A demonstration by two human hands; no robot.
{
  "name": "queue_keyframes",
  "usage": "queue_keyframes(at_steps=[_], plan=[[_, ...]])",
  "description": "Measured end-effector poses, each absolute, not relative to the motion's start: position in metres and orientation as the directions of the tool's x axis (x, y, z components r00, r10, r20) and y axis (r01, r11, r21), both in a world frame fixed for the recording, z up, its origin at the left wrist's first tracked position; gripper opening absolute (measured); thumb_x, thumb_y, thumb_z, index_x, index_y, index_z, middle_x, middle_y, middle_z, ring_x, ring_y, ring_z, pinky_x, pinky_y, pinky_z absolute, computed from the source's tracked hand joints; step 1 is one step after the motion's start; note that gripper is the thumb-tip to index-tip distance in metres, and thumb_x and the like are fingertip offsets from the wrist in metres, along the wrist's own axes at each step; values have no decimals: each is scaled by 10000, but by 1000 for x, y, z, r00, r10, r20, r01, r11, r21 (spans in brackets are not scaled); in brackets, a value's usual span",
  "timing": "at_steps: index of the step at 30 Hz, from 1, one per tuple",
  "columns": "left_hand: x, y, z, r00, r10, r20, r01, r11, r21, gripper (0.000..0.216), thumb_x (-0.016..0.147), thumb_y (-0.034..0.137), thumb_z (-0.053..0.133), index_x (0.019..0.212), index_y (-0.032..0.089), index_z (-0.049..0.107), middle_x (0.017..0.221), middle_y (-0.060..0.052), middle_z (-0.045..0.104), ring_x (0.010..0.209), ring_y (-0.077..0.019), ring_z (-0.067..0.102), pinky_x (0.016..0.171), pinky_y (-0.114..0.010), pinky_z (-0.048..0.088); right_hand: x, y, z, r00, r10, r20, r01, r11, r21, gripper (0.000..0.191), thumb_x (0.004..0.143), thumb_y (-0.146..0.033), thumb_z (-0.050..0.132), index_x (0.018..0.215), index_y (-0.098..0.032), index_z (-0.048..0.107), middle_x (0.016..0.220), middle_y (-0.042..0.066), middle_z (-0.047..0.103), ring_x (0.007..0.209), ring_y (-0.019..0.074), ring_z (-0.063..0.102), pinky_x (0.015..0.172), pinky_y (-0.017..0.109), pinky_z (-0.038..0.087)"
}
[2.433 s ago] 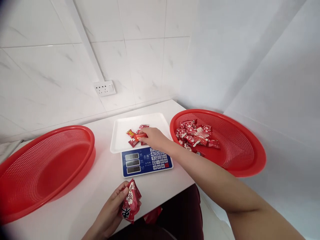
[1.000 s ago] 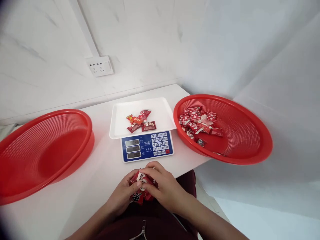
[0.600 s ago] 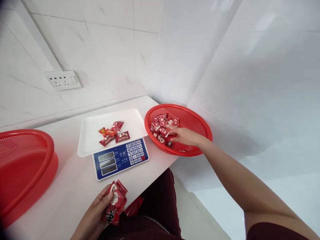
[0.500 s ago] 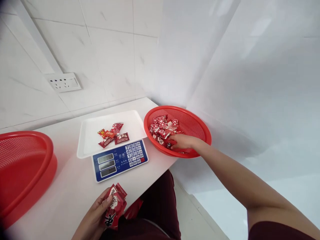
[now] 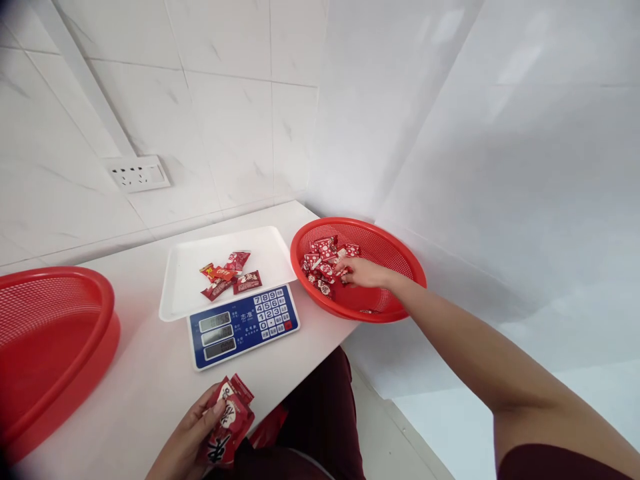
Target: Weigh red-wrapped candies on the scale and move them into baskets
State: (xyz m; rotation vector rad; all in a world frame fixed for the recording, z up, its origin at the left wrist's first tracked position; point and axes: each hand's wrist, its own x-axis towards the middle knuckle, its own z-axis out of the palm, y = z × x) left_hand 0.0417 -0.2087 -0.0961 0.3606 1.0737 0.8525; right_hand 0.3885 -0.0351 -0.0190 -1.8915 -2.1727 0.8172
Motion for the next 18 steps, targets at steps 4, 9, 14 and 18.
queue_keyframes(at_steps=[4,9,14,18], plan=[[44,-208,-93,223,769,-599,-451,626,636,515,597,398,801,1034,188,628,838,-64,726,679,-214,688,628,-290,529,384,-36,-6,-165,953,-255,744,-50,-666,365,791,-242,541,1151,-214,597,1191,74,592,945,157,614,729,267,553],[43,-209,-91,199,752,-628,-441,641,628,551,579,396,813,1054,199,613,829,-56,725,654,-204,684,589,-268,518,375,-41,1,-133,954,-267,646,-121,-754,324,765,-307,608,1063,-182,621,1112,79,603,881,154,611,758,302,540],[41,-210,-94,203,756,-623,-436,639,634,534,598,408,800,1053,195,618,844,-63,725,665,-196,679,608,-270,516,371,-43,6,-114,956,-272,624,-145,-768,261,805,-310,542,1021,-171,592,825,21,613,743,128,602,721,305,513],[40,-210,-96,212,748,-629,-447,646,618,512,614,398,793,1054,203,618,837,-56,721,653,-178,669,604,-256,504,362,-46,10,-89,961,-262,615,-154,-774,255,818,-302,519,1035,-186,586,795,4,602,686,110,575,690,286,496]])
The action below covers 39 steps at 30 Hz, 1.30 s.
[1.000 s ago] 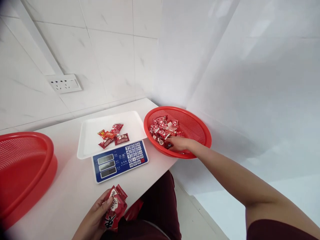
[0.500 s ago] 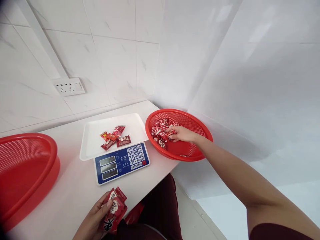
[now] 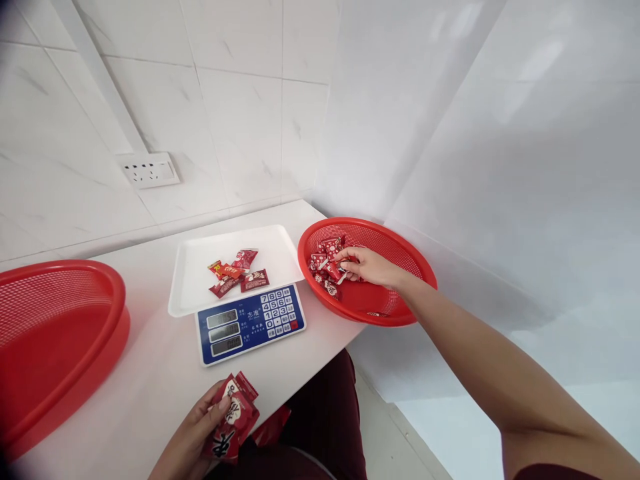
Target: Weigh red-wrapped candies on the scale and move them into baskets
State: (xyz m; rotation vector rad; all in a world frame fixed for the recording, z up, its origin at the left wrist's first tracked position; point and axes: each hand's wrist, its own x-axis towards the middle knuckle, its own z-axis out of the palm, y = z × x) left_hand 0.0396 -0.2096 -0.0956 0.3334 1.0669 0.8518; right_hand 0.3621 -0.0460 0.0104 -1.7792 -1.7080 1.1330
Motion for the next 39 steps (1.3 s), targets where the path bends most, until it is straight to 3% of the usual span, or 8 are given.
queue_keyframes(at_steps=[7,13,21,26,30,34,37,39], plan=[[36,-208,-102,291,766,-574,-473,636,609,436,667,372,763,1036,184,628,838,-56,696,673,-159,645,630,-254,492,333,-60,9,18,992,-127,474,-120,-872,313,792,-351,587,1068,-203,580,796,18,632,660,128,578,691,316,497],[30,-209,-111,346,793,-501,-469,609,640,356,724,341,723,1021,164,639,827,-50,669,696,-141,627,677,-253,480,299,-86,-11,-205,976,-75,286,-14,-958,310,765,-355,618,1040,-215,580,965,44,632,709,137,595,692,331,496],[24,-213,-107,394,828,-400,-484,556,675,400,685,354,756,1018,148,676,871,-78,688,712,-134,618,670,-224,460,233,-135,-68,-461,851,-251,226,-161,-961,363,777,-290,589,1122,-201,516,1011,67,635,728,143,618,657,319,503],[27,-212,-106,397,842,-366,-491,531,691,355,661,337,776,953,152,694,827,-54,688,712,-132,609,690,-225,451,209,-159,-64,-621,767,-161,345,84,-935,285,811,-191,532,1074,-237,634,1073,34,664,958,172,604,855,315,464],[31,-213,-106,412,841,-350,-492,529,691,311,682,325,761,925,145,691,794,-41,670,692,-125,593,679,-221,444,223,-161,-46,-742,659,-125,377,256,-890,324,829,-199,522,1132,-245,626,1197,47,617,1002,165,592,895,309,452],[29,-212,-105,402,823,-401,-496,565,660,327,674,348,761,922,148,685,796,-45,667,673,-126,589,671,-225,449,271,-133,-19,-563,811,-161,526,201,-827,398,825,-363,540,1200,-235,583,1253,83,582,843,159,639,741,311,520],[26,-210,-105,389,794,-468,-492,608,623,365,667,367,763,963,172,674,806,-43,674,654,-130,595,649,-228,458,313,-93,-5,-253,967,11,734,199,-649,396,847,-366,491,1218,-249,569,1239,55,596,1057,207,581,914,366,454],[25,-209,-104,394,776,-492,-485,630,607,385,668,366,762,990,178,665,809,-47,678,651,-138,606,642,-233,463,335,-67,-5,-164,986,-21,852,131,-507,405,837,-305,483,1230,-250,564,1250,53,592,1123,231,547,958,386,420]])
